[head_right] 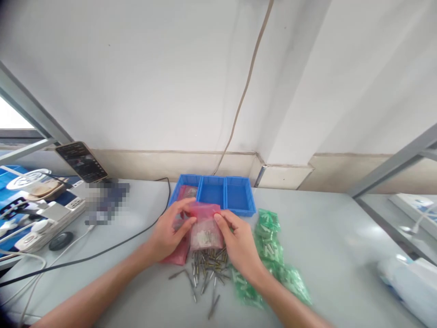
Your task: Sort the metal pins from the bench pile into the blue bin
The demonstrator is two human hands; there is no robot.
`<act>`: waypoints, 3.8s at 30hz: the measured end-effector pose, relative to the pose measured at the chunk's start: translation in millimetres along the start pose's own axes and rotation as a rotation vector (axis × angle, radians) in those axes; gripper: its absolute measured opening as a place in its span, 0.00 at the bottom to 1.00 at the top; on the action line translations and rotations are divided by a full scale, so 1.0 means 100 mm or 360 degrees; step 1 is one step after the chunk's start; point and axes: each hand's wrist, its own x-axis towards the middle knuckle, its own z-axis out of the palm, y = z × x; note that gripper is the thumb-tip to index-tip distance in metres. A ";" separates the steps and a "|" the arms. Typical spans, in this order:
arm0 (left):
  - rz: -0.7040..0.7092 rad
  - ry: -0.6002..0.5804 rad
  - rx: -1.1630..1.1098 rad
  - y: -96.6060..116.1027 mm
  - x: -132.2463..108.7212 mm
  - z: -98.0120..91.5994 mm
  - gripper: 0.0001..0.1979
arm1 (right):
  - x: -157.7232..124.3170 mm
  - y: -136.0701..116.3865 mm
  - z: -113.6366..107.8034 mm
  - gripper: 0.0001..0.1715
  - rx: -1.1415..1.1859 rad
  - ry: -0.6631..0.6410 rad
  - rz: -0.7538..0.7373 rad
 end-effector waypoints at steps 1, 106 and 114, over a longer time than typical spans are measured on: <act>0.0044 0.0039 0.0030 -0.01 -0.01 0.01 0.24 | 0.01 0.01 0.00 0.21 0.0023 0.0055 0.0019; 0.0403 -0.0164 0.0008 0.12 0.01 -0.07 0.18 | -0.10 -0.04 0.08 0.25 0.0852 0.0001 0.0510; -0.0333 0.0262 0.0323 -0.44 0.16 -0.15 0.15 | -0.11 -0.06 0.04 0.26 0.0824 -0.0006 0.0542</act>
